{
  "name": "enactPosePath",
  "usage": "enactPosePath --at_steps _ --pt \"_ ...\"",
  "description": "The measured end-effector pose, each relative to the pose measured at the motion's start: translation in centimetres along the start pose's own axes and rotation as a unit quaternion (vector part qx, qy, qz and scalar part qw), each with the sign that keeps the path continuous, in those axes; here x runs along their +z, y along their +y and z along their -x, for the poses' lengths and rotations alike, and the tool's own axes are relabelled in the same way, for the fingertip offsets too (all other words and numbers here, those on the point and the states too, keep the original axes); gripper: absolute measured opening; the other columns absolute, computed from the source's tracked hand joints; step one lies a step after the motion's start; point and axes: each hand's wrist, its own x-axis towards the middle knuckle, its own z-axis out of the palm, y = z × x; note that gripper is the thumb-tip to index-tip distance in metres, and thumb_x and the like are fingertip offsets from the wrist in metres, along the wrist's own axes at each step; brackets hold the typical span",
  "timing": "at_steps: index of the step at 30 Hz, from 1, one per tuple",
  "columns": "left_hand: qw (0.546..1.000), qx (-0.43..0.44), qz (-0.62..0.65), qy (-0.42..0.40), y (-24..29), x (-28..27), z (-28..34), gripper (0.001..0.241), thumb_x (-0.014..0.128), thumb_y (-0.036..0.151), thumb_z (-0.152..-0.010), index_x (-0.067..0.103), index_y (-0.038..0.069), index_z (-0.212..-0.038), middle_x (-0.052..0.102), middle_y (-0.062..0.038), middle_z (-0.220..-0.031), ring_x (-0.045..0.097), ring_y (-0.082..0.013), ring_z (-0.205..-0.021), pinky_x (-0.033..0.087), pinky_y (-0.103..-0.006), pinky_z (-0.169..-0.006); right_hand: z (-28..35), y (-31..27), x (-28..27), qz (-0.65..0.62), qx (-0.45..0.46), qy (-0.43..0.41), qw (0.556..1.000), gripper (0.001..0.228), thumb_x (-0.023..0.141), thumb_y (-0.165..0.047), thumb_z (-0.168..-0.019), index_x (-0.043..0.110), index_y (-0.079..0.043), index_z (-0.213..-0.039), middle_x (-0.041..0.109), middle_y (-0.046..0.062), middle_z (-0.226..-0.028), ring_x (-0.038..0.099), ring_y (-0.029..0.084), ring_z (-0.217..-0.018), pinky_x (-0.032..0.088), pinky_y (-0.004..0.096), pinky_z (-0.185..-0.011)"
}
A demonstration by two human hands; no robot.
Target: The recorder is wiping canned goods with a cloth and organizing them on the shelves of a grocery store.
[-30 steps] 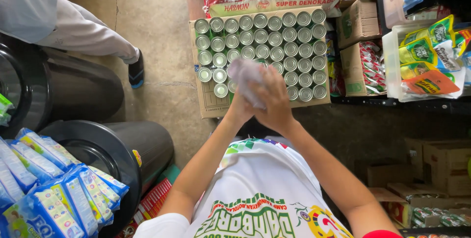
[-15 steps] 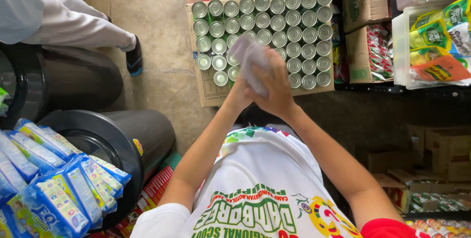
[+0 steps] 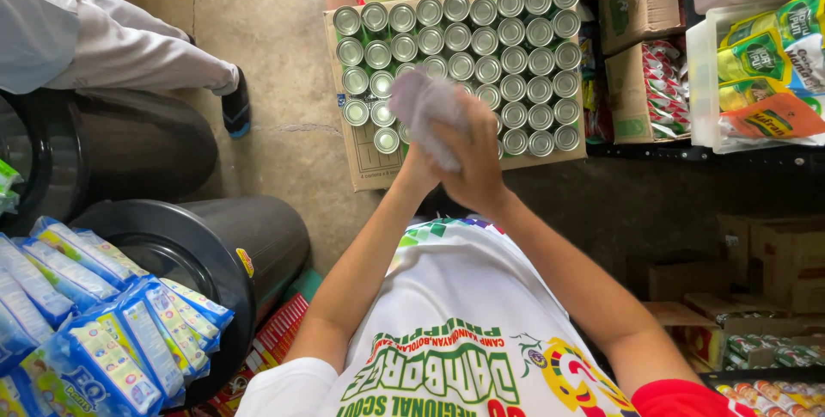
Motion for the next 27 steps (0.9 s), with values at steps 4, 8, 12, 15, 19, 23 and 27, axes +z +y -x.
enactPosePath --at_steps 4,8,12,15,19,23,27 --pt "0.997 0.010 -0.063 -0.050 0.5 -0.9 0.4 0.058 0.069 0.035 -0.097 0.049 0.010 -0.145 0.063 -0.002 -0.134 0.062 -0.0176 -0.124 0.053 -0.0359 -0.104 -1.4 -0.1 -1.2 -0.021 -0.078 -0.004 0.997 0.051 0.069 -0.031 -0.101 0.052 -0.010 -0.143 0.039 0.026 -0.154 0.041 0.047 -0.142 0.035 0.055 -0.120" --pt "0.918 0.037 -0.395 -0.022 3.4 0.9 0.9 0.055 0.081 0.027 -0.090 0.060 0.003 -0.135 0.070 -0.007 -0.119 0.067 -0.0189 -0.106 0.056 -0.0331 -0.094 -5.0 0.2 -4.1 -0.121 0.114 -0.061 0.984 0.041 0.070 -0.028 -0.101 0.063 -0.011 -0.137 0.059 0.018 -0.131 0.064 0.037 -0.118 0.054 0.045 -0.100" --pt "0.767 0.104 -0.634 0.000 7.5 5.8 3.0 0.055 0.089 0.020 -0.083 0.062 0.005 -0.128 0.070 -0.009 -0.113 0.069 -0.0222 -0.097 0.057 -0.0335 -0.087 -5.6 -0.5 -6.1 0.007 0.111 -0.094 0.989 0.030 0.076 -0.024 -0.093 0.072 -0.013 -0.121 0.061 0.016 -0.112 0.066 0.036 -0.097 0.055 0.046 -0.084" --pt "0.706 0.224 -0.672 0.005 8.6 6.9 3.3 0.064 0.090 0.016 -0.079 0.058 0.004 -0.133 0.065 -0.013 -0.125 0.066 -0.0304 -0.108 0.055 -0.0377 -0.091 -4.1 -0.6 -6.3 0.137 0.067 -0.102 0.983 0.021 0.075 -0.017 -0.088 0.076 -0.016 -0.109 0.061 0.012 -0.106 0.063 0.038 -0.097 0.053 0.050 -0.080" --pt "0.618 0.340 -0.708 -0.023 9.0 6.6 2.8 0.069 0.085 0.012 -0.075 0.056 0.004 -0.137 0.062 -0.015 -0.135 0.062 -0.0375 -0.123 0.053 -0.0436 -0.102 -4.4 -0.5 -5.7 0.133 -0.029 -0.075 0.988 0.025 0.075 -0.016 -0.080 0.073 -0.017 -0.105 0.060 0.012 -0.108 0.062 0.037 -0.096 0.053 0.048 -0.080" --pt "0.589 0.346 -0.729 -0.046 9.3 6.7 2.6 0.071 0.089 0.022 -0.076 0.055 0.003 -0.135 0.060 -0.016 -0.134 0.060 -0.0393 -0.122 0.051 -0.0457 -0.101 -4.4 2.2 -4.6 0.167 0.030 -0.039 0.985 0.025 0.075 -0.015 -0.091 0.073 -0.016 -0.116 0.059 0.012 -0.112 0.062 0.036 -0.102 0.053 0.048 -0.084" --pt "0.597 0.321 -0.735 -0.032 8.1 5.5 1.9 0.068 0.085 0.018 -0.076 0.057 0.004 -0.137 0.062 -0.014 -0.134 0.062 -0.0366 -0.121 0.053 -0.0437 -0.100 -3.9 0.4 -5.5 0.144 0.056 -0.141 0.978 0.029 0.074 -0.014 -0.078 0.075 -0.018 -0.106 0.060 0.013 -0.104 0.062 0.037 -0.092 0.052 0.049 -0.077"
